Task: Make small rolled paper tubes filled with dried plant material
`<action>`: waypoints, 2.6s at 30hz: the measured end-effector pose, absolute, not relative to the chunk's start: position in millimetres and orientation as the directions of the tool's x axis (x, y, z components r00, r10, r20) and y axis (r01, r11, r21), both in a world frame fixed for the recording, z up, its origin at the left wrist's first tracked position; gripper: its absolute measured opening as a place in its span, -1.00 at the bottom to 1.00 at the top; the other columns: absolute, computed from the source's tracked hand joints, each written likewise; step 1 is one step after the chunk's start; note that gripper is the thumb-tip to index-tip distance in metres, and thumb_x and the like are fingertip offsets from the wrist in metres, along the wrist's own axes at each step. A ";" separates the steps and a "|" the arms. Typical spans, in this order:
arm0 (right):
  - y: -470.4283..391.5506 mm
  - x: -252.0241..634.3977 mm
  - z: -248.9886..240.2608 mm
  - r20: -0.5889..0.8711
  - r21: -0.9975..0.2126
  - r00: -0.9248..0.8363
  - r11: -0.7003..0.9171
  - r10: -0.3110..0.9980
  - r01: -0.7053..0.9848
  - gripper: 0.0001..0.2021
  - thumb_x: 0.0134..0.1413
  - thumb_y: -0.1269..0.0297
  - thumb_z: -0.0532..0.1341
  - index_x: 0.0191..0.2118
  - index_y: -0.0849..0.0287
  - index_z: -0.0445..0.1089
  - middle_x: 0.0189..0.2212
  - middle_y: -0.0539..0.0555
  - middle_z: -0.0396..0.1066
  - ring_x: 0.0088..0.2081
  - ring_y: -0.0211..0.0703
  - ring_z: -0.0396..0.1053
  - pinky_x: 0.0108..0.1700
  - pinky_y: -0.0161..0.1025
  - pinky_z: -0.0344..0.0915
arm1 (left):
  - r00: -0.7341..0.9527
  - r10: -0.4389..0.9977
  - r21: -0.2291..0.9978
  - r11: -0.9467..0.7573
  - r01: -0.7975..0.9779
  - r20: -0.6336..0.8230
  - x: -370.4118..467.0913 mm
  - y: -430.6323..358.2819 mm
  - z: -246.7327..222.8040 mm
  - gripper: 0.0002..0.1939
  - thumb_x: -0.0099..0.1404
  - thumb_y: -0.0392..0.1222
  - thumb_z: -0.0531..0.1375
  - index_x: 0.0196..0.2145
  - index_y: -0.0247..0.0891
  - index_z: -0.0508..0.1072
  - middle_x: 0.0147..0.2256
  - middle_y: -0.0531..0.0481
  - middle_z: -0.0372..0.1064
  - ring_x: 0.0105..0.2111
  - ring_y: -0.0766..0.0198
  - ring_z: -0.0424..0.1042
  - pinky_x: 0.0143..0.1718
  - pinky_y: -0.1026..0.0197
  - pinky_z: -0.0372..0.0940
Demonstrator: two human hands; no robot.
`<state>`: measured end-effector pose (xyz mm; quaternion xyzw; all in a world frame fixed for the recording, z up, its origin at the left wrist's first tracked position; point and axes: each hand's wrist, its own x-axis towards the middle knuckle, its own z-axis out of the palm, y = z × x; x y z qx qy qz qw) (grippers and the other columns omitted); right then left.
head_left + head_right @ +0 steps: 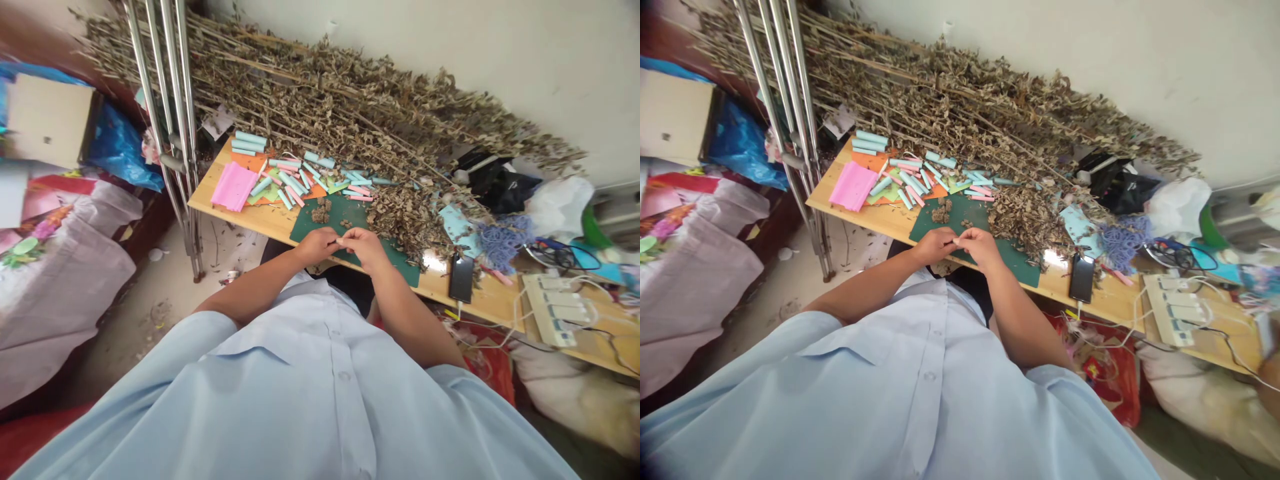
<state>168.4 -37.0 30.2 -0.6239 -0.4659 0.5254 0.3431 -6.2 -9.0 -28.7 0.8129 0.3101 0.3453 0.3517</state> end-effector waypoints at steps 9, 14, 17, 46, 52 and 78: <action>-15.3 205.3 -11.1 0.014 -0.850 0.247 -0.119 0.969 0.514 -0.73 -0.07 0.03 0.33 -0.35 0.14 0.47 -0.44 0.04 0.47 -0.41 -0.13 0.34 -0.25 -0.16 0.32 | 0.540 0.751 0.778 -0.575 0.254 0.379 -5.1 -9.0 -32.5 -0.70 0.41 0.02 0.23 -0.22 -0.28 0.61 -0.28 -0.12 0.52 -0.22 0.20 0.48 -0.12 0.19 0.35; -3.9 204.8 -19.2 0.073 -0.721 0.117 -0.029 0.990 0.693 -0.78 0.02 0.13 0.27 -0.26 0.13 0.53 -0.31 0.09 0.53 -0.32 -0.09 0.40 -0.15 -0.12 0.35 | 0.537 0.757 0.772 -0.574 0.274 0.372 -5.0 -8.9 -32.7 -0.71 0.40 0.01 0.24 -0.23 -0.26 0.61 -0.29 -0.11 0.51 -0.24 0.20 0.49 -0.14 0.19 0.36; 0.9 200.2 -17.7 0.084 -0.661 0.085 -0.008 0.993 0.750 -0.82 0.03 0.17 0.29 -0.27 0.11 0.54 -0.32 0.07 0.52 -0.31 -0.08 0.40 -0.12 -0.11 0.35 | 0.536 0.759 0.772 -0.571 0.277 0.369 -5.1 -8.6 -32.9 -0.71 0.40 0.02 0.23 -0.24 -0.27 0.61 -0.29 -0.12 0.51 -0.23 0.20 0.49 -0.13 0.19 0.36; -36.0 190.0 18.9 -0.092 -0.909 0.091 -0.121 0.992 0.398 -0.77 0.07 0.07 0.33 -0.26 0.12 0.49 -0.51 0.00 0.48 -0.46 -0.12 0.46 -0.41 -0.21 0.36 | 0.552 0.754 0.802 -0.550 0.232 0.357 -5.8 -8.9 -30.4 -0.69 0.41 0.02 0.21 -0.23 -0.27 0.61 -0.29 -0.12 0.50 -0.24 0.20 0.48 -0.14 0.19 0.36; -16.7 199.0 -7.4 0.179 -0.614 -0.057 0.157 0.982 0.773 -0.85 0.17 0.23 0.21 -0.23 0.11 0.51 -0.25 0.10 0.54 -0.26 -0.07 0.45 -0.08 -0.08 0.38 | 0.535 0.758 0.781 -0.568 0.260 0.373 -4.5 -8.0 -35.3 -0.67 0.41 0.05 0.21 -0.23 -0.27 0.61 -0.29 -0.12 0.51 -0.23 0.20 0.48 -0.13 0.18 0.35; -15.9 210.5 -22.6 0.203 -0.564 -0.125 0.221 0.971 0.796 -0.55 0.14 0.36 0.20 0.16 0.09 0.44 -0.11 0.09 0.57 -0.31 -0.10 0.46 -0.07 -0.07 0.45 | 0.540 0.753 0.774 -0.576 0.264 0.376 -4.7 -8.2 -31.9 -0.64 0.42 0.07 0.20 -0.29 -0.27 0.61 -0.31 -0.12 0.51 -0.25 0.21 0.49 -0.16 0.21 0.35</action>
